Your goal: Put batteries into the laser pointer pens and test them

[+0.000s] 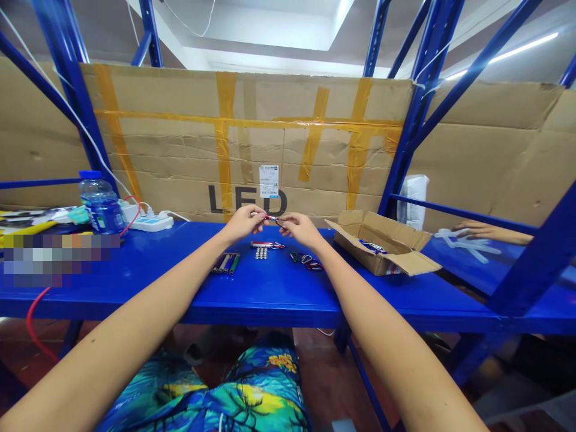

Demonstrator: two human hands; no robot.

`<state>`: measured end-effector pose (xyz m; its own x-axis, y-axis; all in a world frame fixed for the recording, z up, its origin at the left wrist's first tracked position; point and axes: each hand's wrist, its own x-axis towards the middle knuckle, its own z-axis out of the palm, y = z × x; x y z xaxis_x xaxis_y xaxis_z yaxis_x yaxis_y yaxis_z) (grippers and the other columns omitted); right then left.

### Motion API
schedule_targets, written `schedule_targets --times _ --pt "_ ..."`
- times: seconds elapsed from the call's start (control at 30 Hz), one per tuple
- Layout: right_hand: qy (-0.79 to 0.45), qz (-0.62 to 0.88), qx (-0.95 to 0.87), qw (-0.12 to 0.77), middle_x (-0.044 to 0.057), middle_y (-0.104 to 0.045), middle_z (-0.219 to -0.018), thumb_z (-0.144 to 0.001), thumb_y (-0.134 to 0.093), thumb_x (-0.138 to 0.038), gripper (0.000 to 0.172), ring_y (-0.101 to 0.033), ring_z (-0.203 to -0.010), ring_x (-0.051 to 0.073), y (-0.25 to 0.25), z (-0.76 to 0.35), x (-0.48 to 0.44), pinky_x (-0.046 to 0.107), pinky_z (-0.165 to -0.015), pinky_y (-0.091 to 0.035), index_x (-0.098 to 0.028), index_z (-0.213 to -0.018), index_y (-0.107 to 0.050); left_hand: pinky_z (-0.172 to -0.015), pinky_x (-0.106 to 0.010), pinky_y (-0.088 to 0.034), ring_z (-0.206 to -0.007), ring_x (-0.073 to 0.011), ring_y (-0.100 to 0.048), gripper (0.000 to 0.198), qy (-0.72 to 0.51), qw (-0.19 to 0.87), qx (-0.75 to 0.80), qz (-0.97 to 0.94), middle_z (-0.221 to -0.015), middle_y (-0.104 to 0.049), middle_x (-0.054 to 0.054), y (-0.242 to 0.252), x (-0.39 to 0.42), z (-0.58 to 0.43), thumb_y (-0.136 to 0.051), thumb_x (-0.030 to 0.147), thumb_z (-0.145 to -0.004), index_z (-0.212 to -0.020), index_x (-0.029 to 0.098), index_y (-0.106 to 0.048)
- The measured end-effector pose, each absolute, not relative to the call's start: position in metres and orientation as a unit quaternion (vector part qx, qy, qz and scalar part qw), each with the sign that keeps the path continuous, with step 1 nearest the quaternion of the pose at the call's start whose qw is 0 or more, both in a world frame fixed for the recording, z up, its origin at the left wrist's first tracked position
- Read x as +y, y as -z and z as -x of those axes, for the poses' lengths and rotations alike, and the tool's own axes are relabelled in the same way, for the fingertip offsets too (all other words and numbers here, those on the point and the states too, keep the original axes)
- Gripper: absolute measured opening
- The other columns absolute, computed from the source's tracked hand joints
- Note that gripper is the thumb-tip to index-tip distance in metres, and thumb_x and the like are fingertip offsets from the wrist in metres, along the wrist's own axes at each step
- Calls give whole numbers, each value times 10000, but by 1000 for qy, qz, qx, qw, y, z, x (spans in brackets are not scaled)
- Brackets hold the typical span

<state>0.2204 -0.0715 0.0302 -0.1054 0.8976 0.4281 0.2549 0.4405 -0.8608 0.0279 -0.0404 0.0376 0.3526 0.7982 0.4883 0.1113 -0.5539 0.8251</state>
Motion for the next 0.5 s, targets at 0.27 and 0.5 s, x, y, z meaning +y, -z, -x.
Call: schedule_targets --times 0.27,0.5 --pt "-347 374 -718 473 45 -683 -657 -729 -699 -354 216 -616 -614 149 -25 -210 -77 296 -646 -488 -143 -709 -659 -557 -258 -368 -547 -108 -476 294 -478 304 266 -780 -571 -542 23 -36 -44 -30 -684 440 -785 -770 153 -624" --pt "-375 342 -709 490 -11 -540 -516 -761 -655 -412 272 -511 -509 117 -25 -210 -80 264 -525 -403 -152 -689 -618 -779 -337 -467 -815 -208 -630 418 -469 342 238 -779 -824 -714 -90 -33 -42 -34 -726 529 -717 -851 132 -716"
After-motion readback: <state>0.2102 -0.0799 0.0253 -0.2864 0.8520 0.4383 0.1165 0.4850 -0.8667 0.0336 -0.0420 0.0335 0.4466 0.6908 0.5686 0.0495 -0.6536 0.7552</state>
